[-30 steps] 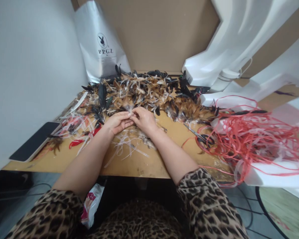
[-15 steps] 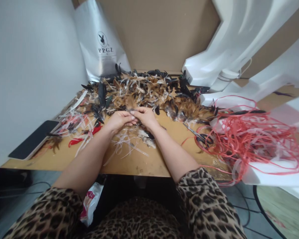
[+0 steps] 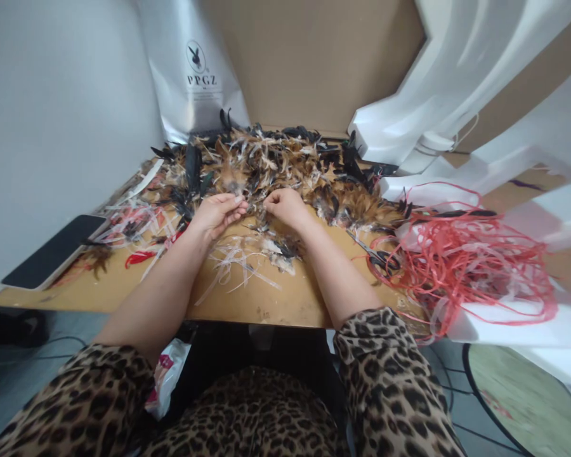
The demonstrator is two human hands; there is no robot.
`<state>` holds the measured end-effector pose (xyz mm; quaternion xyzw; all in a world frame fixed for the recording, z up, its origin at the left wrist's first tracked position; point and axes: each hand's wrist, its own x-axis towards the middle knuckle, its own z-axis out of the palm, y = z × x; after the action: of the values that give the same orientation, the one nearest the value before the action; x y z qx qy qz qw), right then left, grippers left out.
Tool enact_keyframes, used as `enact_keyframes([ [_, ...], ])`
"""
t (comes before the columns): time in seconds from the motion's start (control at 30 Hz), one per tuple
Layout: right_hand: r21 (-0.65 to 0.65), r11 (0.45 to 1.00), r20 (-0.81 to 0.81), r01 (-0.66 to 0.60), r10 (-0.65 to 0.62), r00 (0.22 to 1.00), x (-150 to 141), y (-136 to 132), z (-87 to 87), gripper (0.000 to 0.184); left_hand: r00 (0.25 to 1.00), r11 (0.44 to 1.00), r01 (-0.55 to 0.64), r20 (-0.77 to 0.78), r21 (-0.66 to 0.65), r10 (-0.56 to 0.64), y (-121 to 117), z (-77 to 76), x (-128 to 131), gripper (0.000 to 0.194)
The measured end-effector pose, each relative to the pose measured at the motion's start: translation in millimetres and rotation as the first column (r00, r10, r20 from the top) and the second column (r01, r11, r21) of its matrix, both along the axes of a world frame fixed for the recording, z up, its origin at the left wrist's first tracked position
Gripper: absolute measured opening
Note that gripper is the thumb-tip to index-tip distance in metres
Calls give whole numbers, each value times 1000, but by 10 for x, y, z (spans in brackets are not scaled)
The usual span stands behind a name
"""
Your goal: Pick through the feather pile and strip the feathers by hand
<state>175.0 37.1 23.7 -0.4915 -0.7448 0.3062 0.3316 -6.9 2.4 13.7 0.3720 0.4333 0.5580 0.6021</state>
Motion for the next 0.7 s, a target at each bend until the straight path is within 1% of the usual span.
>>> enact_keyframes([
  [0.03,20,1000,91,11,-13,996,28,29,4,10,1000,1000,1,-2,-2,-1,1,-3,-4,17],
  [0.1,71,997,198,35,-48,979,52,57,0,10,1000,1000,4,-4,-6,-4,0,-8,-7,17],
  [0.2,194,980,242,36,-83,967,30,20,-31,14,1000,1000,-8,-7,-15,8,2,-11,-9,17],
  [0.27,286,958,283,-20,-65,957,6,-38,-60,19,1000,1000,-15,-12,-26,15,4,-11,-11,17],
  [0.33,348,931,357,-111,-22,934,-11,-96,-91,22,1000,999,-14,-13,-32,14,8,-14,-11,17],
  [0.43,386,895,472,-225,18,881,-33,-150,-135,27,1000,1000,3,-17,-31,-4,13,-25,-9,17],
  [0.57,404,865,559,-297,24,829,-75,-170,-187,27,1000,1000,12,-26,-27,-13,20,-42,-15,15],
  [0.63,394,866,562,-307,37,826,-92,-165,-213,23,999,1000,10,-31,-24,-11,26,-51,-24,16],
  [0.7,375,884,502,-278,58,863,-101,-149,-241,19,999,1000,14,-29,-26,-15,34,-63,-34,17],
])
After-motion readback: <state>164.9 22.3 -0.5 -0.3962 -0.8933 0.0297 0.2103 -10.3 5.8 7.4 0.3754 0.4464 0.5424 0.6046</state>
